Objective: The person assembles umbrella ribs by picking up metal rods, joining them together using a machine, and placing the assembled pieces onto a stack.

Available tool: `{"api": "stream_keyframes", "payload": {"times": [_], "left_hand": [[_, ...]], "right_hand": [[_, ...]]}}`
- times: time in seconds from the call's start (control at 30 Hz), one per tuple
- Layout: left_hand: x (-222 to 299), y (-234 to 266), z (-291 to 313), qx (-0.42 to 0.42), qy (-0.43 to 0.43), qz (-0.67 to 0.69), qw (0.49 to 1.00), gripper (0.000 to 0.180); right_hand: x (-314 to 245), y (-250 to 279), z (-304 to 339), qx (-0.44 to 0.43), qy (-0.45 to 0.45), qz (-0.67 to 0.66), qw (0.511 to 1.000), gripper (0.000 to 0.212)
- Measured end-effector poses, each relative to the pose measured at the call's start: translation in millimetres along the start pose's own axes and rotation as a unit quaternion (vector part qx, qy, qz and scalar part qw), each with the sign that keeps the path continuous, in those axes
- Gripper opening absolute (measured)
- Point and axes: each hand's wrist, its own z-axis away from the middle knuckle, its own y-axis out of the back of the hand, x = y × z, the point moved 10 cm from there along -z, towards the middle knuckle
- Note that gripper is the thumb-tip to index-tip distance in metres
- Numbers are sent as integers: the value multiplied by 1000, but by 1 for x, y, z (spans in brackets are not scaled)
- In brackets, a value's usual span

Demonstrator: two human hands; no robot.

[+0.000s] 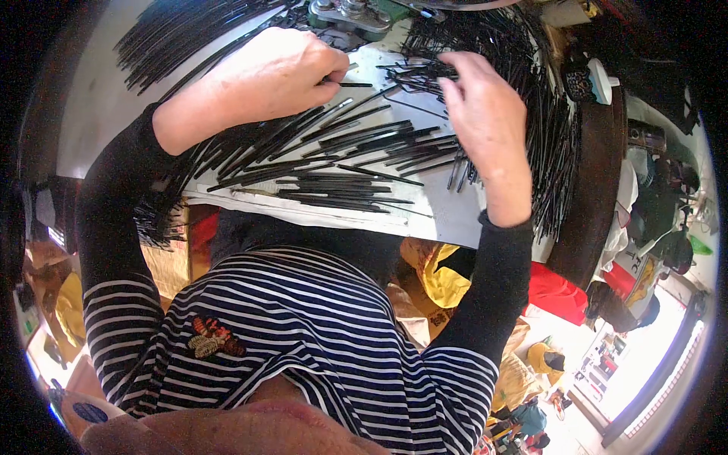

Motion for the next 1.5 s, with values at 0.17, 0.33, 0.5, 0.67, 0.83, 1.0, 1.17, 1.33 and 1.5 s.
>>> {"api": "stream_keyframes", "payload": {"times": [0.17, 0.33, 0.5, 0.67, 0.83, 1.0, 1.17, 1.33, 1.5], "left_hand": [[-9, 11, -2, 72, -7, 110, 991, 16], [-16, 20, -4, 5, 41, 148, 988, 14], [-28, 34, -3, 21, 58, 237, 969, 21], [-55, 11, -9, 31, 93, 296, 950, 24], [-65, 0, -7, -9, 155, 423, 893, 28], [-75, 5, -6, 20, 158, 425, 891, 30], [-77, 6, -8, 29, 157, 452, 877, 30], [-76, 5, -7, 21, 162, 479, 863, 31], [-75, 4, -8, 17, 154, 481, 863, 31]], "right_hand": [[-27, -18, -8, 23, 106, 63, 992, 18], [-38, -20, -12, 30, 170, 82, 982, 9], [-42, -15, -12, 32, 157, 24, 987, 8], [-44, -1, -12, 93, 113, -81, 986, 6], [-43, 0, -15, 160, 80, -154, 972, 9], [-39, -23, -24, 79, 8, -252, 964, 11], [-35, -44, -28, -28, -100, -492, 864, 13], [-35, -47, -32, -27, -84, -499, 862, 14], [-37, -47, -34, -44, -89, -512, 853, 14]]}}
